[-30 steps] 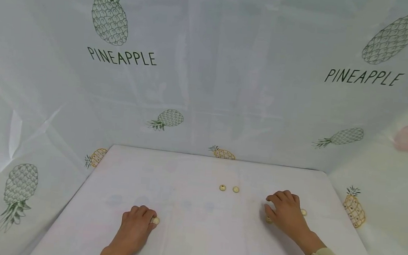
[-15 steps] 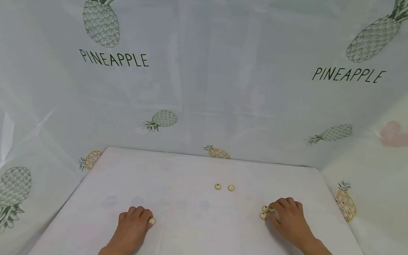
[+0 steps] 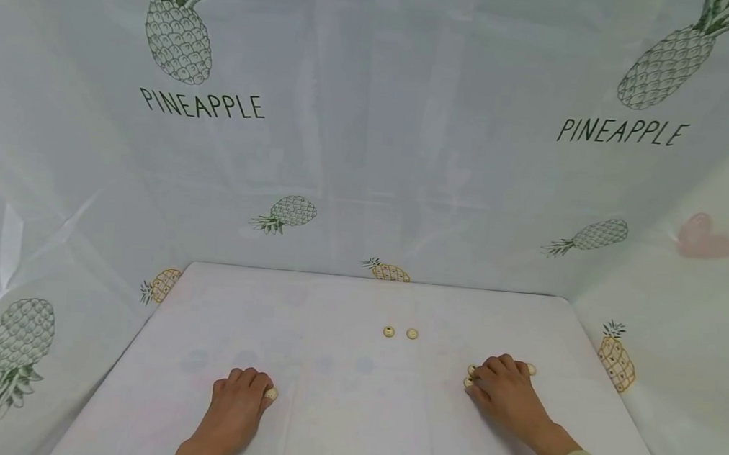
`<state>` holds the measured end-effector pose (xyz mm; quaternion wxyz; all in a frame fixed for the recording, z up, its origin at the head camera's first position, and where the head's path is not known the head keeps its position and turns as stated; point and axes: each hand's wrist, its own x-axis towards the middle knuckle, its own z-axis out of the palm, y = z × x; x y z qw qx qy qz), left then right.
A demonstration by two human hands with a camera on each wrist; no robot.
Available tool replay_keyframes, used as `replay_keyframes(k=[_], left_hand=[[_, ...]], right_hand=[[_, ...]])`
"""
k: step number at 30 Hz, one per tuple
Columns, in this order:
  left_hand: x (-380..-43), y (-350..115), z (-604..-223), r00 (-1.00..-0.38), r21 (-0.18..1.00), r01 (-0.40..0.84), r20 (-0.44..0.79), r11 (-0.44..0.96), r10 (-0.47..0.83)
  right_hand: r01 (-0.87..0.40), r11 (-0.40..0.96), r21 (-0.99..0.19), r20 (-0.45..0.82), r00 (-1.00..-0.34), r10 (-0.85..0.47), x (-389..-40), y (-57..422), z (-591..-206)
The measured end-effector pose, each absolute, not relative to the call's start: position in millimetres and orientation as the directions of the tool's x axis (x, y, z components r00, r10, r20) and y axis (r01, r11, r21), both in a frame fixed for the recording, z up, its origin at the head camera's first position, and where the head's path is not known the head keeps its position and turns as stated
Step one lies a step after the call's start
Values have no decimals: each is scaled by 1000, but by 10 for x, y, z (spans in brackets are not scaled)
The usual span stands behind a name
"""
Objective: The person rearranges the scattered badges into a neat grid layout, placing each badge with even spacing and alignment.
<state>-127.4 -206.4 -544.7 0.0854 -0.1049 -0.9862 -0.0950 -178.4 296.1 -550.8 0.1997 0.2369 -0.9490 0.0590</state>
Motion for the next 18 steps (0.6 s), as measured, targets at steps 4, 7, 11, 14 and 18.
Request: replay_keyframes(k=[4,7,11,14,18], left_hand=[[-1281,-2062,-5439,-964,170,224,187,960,191],[-1286,-2061,-5437,-964,169,223,183,960,192],[-1294,-2057,-5439,-968,168,216,168,962,188],[-1296,-2055,-5444,-970,169,207,160,964,181],[-1286,-2054,-5453,-970,180,208,164,961,180]], right_hand=[[-490,871,-26,436,-790,-431,-1799,2948,-5538],[-497,866,-44,428,-793,-433,-1801,2934,-5547],[-478,875,-69,386,-822,-419,-1792,2936,-5551],[-479,874,-81,374,-827,-419,-1794,2941,-5554],[-510,856,-83,397,-805,-441,-1812,2928,-5562]])
